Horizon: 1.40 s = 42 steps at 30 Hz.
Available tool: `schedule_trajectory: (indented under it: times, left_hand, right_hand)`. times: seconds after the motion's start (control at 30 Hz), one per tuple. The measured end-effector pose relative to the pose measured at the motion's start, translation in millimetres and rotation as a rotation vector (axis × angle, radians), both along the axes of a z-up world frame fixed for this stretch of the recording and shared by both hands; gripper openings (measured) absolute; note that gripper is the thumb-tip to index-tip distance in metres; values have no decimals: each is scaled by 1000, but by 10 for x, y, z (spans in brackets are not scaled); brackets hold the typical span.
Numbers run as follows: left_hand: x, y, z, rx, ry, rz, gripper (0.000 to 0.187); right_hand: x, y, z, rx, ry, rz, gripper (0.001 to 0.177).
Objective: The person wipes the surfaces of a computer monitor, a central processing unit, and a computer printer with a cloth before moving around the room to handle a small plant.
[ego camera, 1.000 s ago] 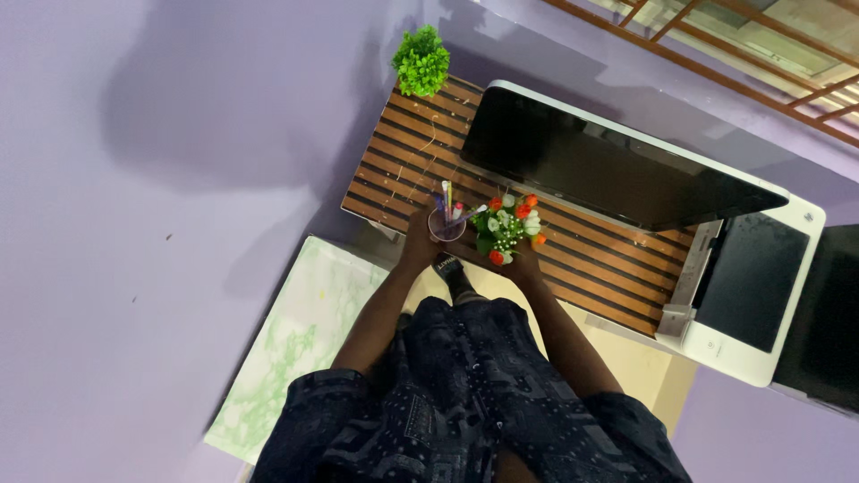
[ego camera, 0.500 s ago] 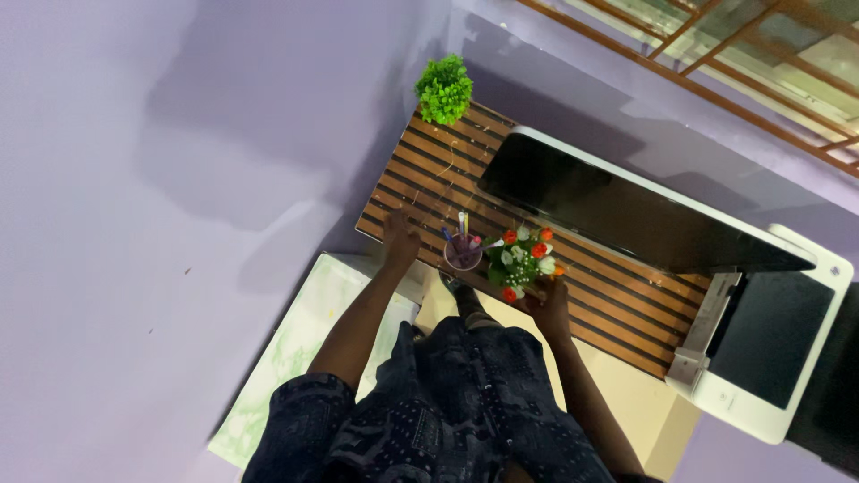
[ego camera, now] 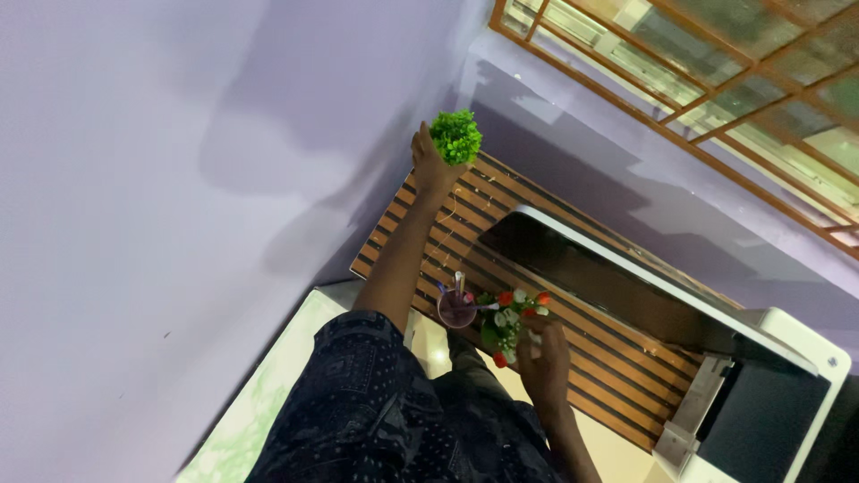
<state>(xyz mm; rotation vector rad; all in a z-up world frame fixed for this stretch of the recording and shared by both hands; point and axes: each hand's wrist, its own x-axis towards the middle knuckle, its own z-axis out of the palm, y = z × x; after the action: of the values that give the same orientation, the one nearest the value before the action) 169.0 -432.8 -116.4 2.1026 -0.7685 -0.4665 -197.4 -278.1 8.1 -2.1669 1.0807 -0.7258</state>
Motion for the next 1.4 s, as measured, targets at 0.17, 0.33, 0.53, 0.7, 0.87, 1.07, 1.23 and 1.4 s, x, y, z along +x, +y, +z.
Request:
schedule_trajectory:
  times: [0.17,0.33,0.53,0.7,0.87,1.07,1.23,1.4]
  left_hand:
    - [90,-121,-94,34,46,-76,105]
    - [221,-21,-599,18,35,-73,85]
    - [250,257,-718,-91,-140,-200,64]
    - [159,852,-509,-146,-53,-266,37]
    - [-113,1633,-412,-229,-204,-168,40]
    - [-630,2588,83,-183,-94,96,42]
    - [-833,3082,117,-301,-38,59,41]
    - [-630,2963,-652,-195,-106,-37,51]
  right_hand:
    - [1003,-565,-73,146,11,324,46]
    - [2121,-1263,-1138,286,-85,202,77]
    - [2594,-1734,-1447,342,-185,77,87]
    - [2410,-1598,-1360,190,-324,295,52]
    - [2419,-1243,-1393,63,-127,466,54]
    - [2205,-319,-793,150,67,593,55]
    - [1815,261,-469,114,22,583,65]
    - [1837,148,-948,33,-75,603,51]
